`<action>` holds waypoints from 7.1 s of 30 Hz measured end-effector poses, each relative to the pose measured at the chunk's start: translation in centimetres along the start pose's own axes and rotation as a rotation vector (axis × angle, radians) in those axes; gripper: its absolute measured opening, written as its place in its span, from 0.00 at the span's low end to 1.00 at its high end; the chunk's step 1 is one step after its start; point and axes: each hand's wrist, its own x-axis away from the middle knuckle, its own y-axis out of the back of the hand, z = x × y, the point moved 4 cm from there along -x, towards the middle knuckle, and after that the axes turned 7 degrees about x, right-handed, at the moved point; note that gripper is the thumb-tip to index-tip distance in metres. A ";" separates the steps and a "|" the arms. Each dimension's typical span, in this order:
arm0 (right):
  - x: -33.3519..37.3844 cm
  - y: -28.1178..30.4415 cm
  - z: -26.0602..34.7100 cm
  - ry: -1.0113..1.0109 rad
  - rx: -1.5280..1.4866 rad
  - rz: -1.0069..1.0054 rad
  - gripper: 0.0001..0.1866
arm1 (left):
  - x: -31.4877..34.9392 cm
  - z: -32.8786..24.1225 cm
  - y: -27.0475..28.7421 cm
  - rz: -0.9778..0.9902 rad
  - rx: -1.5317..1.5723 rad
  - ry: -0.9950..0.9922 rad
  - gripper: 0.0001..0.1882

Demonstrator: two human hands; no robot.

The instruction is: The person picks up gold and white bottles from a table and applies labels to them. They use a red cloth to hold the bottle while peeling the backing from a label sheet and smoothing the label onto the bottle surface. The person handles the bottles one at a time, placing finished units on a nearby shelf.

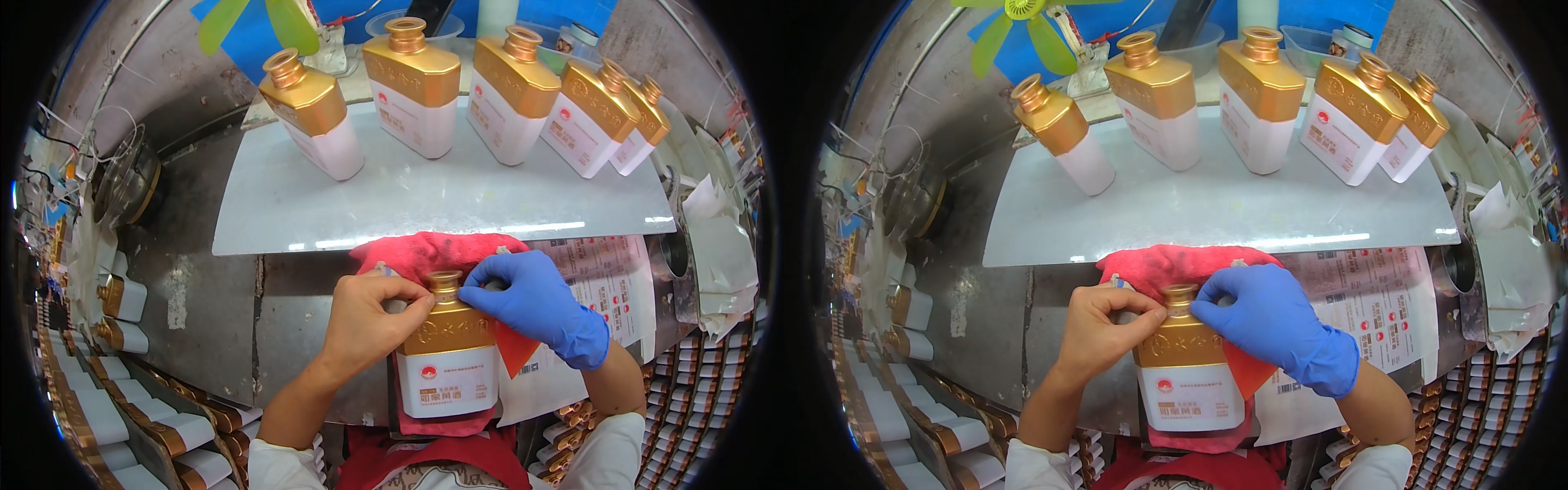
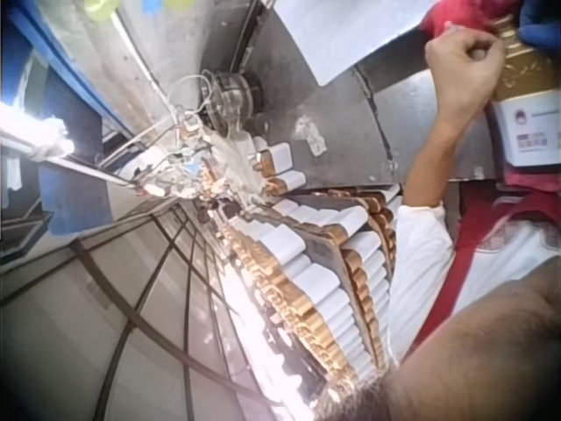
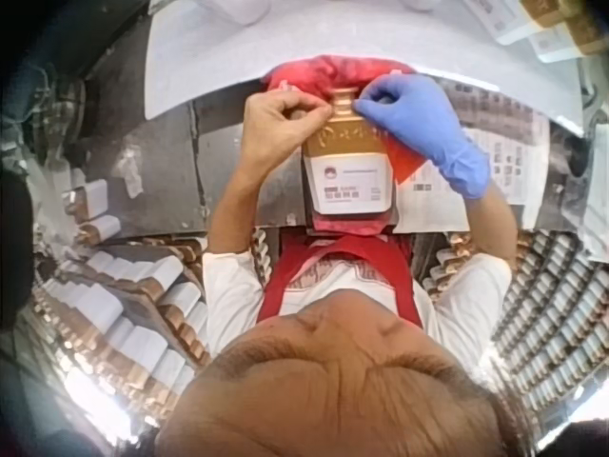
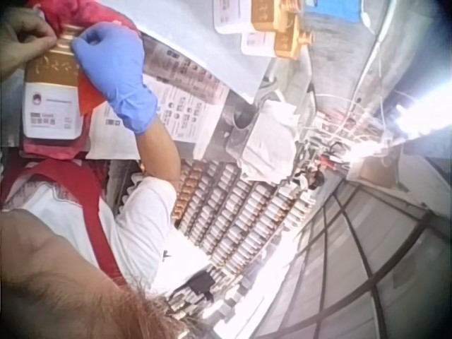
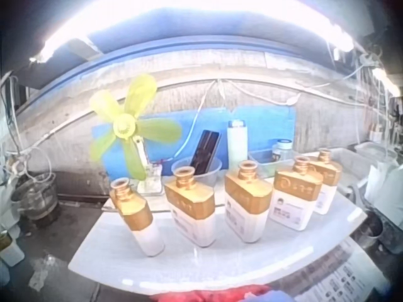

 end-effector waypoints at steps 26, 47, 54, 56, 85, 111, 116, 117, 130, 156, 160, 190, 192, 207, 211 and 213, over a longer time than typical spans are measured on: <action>-0.1 -0.1 0.0 0.016 0.039 -0.014 0.11 | -0.4 0.3 0.3 0.031 -0.018 0.054 0.05; -0.1 0.2 -0.1 0.027 0.076 0.002 0.10 | -1.0 -0.1 0.8 0.101 -0.131 0.108 0.06; 2.5 1.8 -1.3 0.080 -0.084 -0.268 0.09 | 0.7 -2.4 3.6 -0.058 -0.436 0.015 0.15; 3.7 1.0 -0.3 0.093 -0.133 -0.277 0.11 | 0.2 -3.1 3.4 -0.041 -0.404 -0.162 0.18; 1.8 -3.5 1.7 0.075 -0.105 -0.067 0.21 | -3.3 0.8 1.8 0.302 -0.233 -0.387 0.17; 5.0 -2.9 -3.9 -0.039 -0.390 -0.139 0.21 | 9.6 4.8 -2.4 0.214 -0.113 -0.389 0.62; 3.9 1.4 -1.7 0.150 -0.225 -0.447 0.14 | 9.6 1.9 0.8 0.049 -0.256 -0.566 0.55; 3.3 1.8 -0.5 0.244 -0.258 -0.424 0.13 | 9.5 1.1 1.2 0.013 -0.312 -0.646 0.53; -2.5 1.4 3.6 0.365 0.147 0.100 0.12 | 6.7 -4.6 -4.8 -0.154 -0.738 -0.425 0.37; 7.4 1.1 5.3 0.556 0.285 -0.142 0.09 | 8.9 -4.5 -1.5 -0.097 0.292 -0.086 0.21; 9.6 1.0 6.4 0.535 0.402 -0.106 0.10 | 8.3 -4.2 -1.6 0.015 0.587 0.125 0.25; 12.3 2.1 7.0 0.563 0.329 0.099 0.19 | 11.8 -8.6 -6.0 0.244 -1.286 -1.142 0.26; 12.8 1.5 7.2 0.541 0.265 0.141 0.20 | 13.6 -7.7 -5.0 0.017 -1.235 -1.238 0.26; 14.1 0.2 6.9 0.550 0.336 -0.033 0.18 | 19.2 -5.2 -5.5 -0.278 -0.599 -0.652 0.43; 14.7 0.0 7.3 0.555 0.404 -0.082 0.15 | 18.1 -6.1 -3.9 -0.200 -0.332 -0.570 0.46; 14.7 -0.2 7.2 0.575 0.433 -0.112 0.14 | 17.1 -6.6 -2.7 -0.096 -0.227 -0.496 0.44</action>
